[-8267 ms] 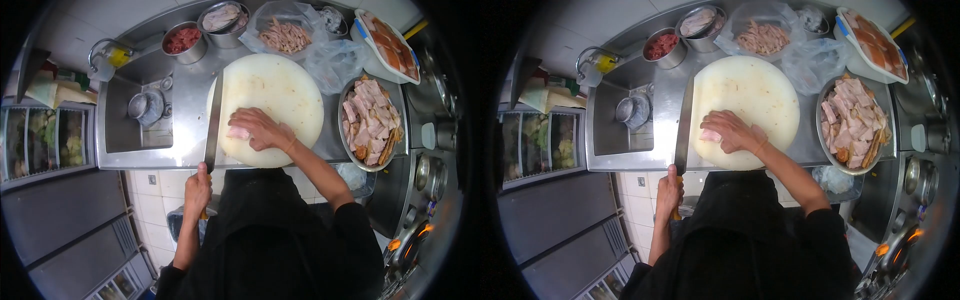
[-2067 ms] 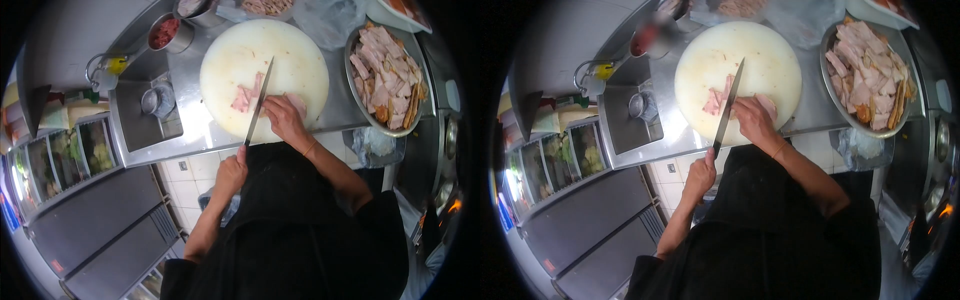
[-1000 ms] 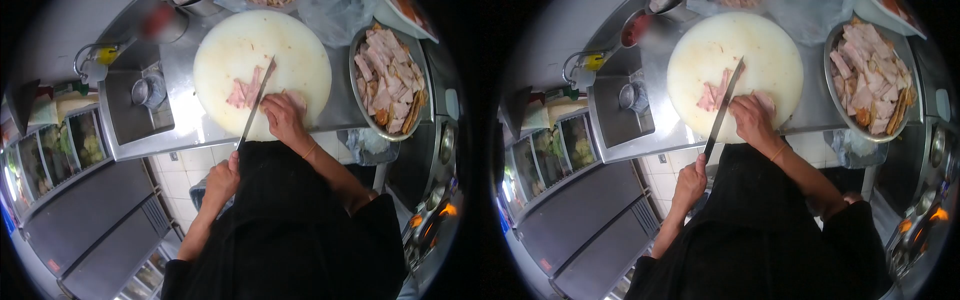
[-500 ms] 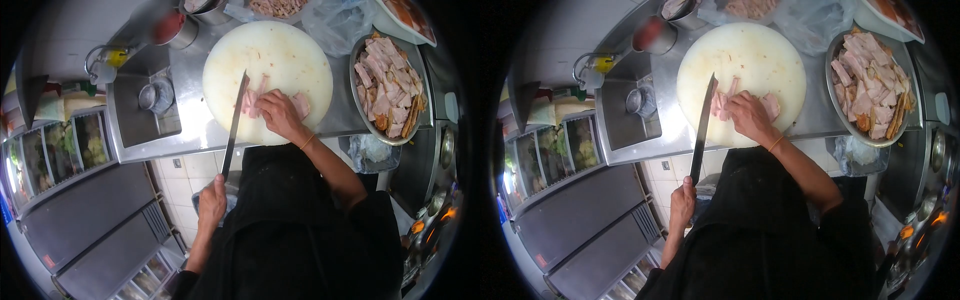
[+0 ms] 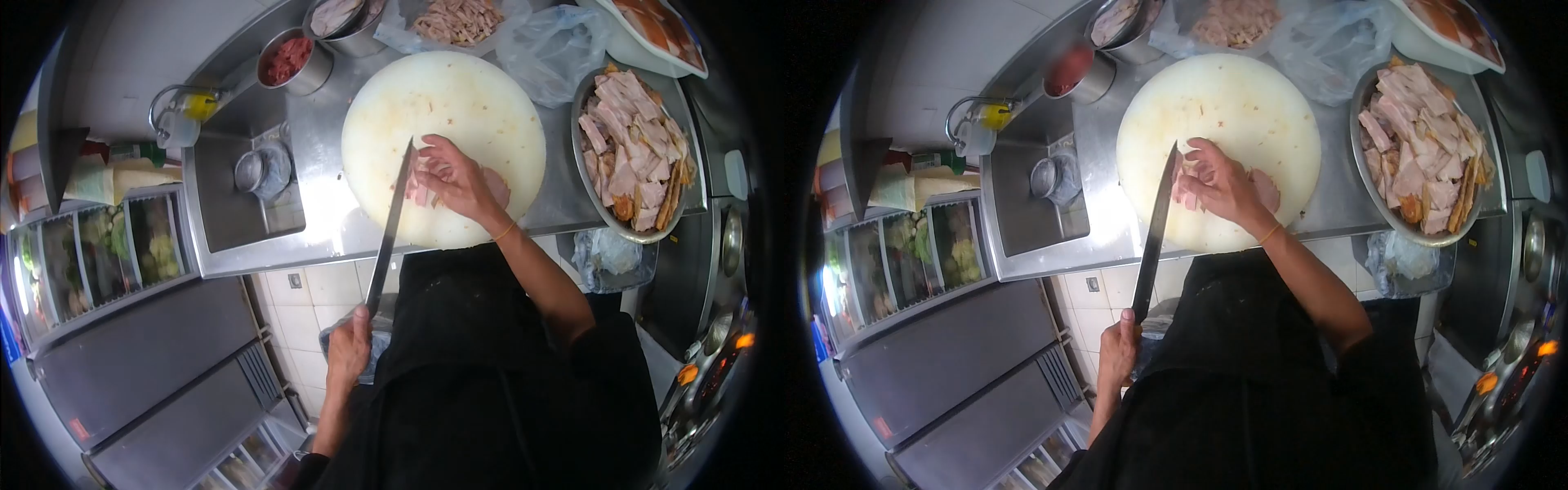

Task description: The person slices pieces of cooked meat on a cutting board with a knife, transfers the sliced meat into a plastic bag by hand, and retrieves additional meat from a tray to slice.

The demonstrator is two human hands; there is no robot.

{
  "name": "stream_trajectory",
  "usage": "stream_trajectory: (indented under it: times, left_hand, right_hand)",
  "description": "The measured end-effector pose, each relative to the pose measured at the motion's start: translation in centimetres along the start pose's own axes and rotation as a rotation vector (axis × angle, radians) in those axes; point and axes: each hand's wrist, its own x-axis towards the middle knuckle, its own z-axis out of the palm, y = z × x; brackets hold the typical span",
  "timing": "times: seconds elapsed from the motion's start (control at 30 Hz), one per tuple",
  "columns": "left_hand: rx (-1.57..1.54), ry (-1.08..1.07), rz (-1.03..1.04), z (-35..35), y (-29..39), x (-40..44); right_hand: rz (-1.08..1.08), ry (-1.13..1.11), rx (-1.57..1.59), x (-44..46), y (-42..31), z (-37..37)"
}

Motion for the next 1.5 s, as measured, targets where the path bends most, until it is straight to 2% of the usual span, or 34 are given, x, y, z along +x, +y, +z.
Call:
stream_trajectory:
  times: [0.07,0.17,0.27,0.37,0.5,0.57,0.8,0.9,1.0,1.1,1.13,1.23,1.37,1.47,1.5]
  left_hand:
    - [-0.017,-0.041,0.018,0.1,-0.3,0.4]
    - [-0.073,-0.06,0.038,0.4,-1.5,1.3]
    - [-0.329,-0.13,-0.055,-0.3,-0.6,1.0]
    - [-0.415,-0.11,-0.039,-0.8,-1.2,1.8]
    - [-0.361,-0.027,0.053,0.0,-2.1,3.9]
    - [-0.348,-0.061,0.043,-0.1,-1.4,4.1]
    - [-0.113,-0.115,0.119,-0.2,-1.0,4.8]
    - [-0.063,-0.059,0.139,-0.4,-1.1,4.7]
    - [-0.097,0.005,0.03,-1.6,-0.7,4.6]
    - [0.057,0.054,0.003,-2.9,-0.4,4.9]
    - [0.095,0.045,0.012,-2.8,-0.7,5.0]
    - [-0.005,-0.018,0.066,-1.9,-1.1,4.7]
    - [-0.096,-0.052,0.068,-0.2,-2.4,4.7]
    - [-0.142,-0.061,0.034,0.3,-2.3,4.4]
    - [-0.15,-0.065,0.029,0.4,-2.1,4.3]
  right_hand:
    - [0.09,-0.185,0.485,1.3,0.6,0.0]
    - [0.179,-0.132,0.417,2.8,1.0,-0.9]
    - [0.226,-0.08,0.27,2.8,0.2,-1.8]
    - [0.199,-0.084,0.129,2.3,1.0,-2.0]
    - [0.231,-0.155,0.091,2.4,0.2,-2.0]
    - [0.198,-0.139,0.068,2.4,0.6,-2.1]
    - [0.131,0.244,-0.071,1.5,-1.3,-5.8]
    - [0.144,0.309,-0.32,1.6,-1.2,-7.2]
    - [0.107,0.165,-0.743,1.4,-2.0,-6.1]
    - [-0.366,0.088,-1.151,1.5,-1.9,-3.7]
    - [-0.342,-0.056,-1.036,1.6,-2.9,-2.8]
    - [-0.269,-0.47,-1.015,2.3,-2.3,-1.9]
    - [-0.17,-0.472,-1.04,2.7,-3.1,-2.8]
    - [-0.285,-0.272,-0.761,3.0,-2.3,-4.2]
    - [-0.262,-0.229,-0.769,3.2,-2.3,-4.3]
